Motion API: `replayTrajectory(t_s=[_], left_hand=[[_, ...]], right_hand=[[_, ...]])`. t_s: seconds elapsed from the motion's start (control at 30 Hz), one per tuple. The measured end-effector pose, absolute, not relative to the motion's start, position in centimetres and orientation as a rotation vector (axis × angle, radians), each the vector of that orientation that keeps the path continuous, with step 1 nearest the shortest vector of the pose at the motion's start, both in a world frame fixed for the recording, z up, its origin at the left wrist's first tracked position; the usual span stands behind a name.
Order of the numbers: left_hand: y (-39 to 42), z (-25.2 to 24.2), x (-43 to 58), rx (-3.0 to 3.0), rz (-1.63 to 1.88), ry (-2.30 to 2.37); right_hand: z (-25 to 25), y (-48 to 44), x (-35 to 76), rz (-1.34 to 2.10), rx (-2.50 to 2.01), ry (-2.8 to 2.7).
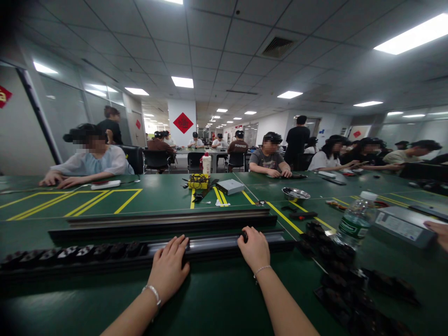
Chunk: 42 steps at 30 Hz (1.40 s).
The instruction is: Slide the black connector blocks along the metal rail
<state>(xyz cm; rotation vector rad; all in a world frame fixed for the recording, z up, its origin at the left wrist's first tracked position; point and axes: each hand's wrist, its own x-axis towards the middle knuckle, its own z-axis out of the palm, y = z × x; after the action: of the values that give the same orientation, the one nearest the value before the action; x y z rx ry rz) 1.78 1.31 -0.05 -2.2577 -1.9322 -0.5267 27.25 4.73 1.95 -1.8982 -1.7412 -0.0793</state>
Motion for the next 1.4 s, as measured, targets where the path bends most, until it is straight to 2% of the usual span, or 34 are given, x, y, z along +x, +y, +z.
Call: replayTrajectory(t_s=[1.4], left_hand=[[1.5, -0.3, 1.7, -2.259, -0.539, -1.908]], right_hand=[[1.8, 5.0, 27.6, -0.043, -1.907, -1.707]])
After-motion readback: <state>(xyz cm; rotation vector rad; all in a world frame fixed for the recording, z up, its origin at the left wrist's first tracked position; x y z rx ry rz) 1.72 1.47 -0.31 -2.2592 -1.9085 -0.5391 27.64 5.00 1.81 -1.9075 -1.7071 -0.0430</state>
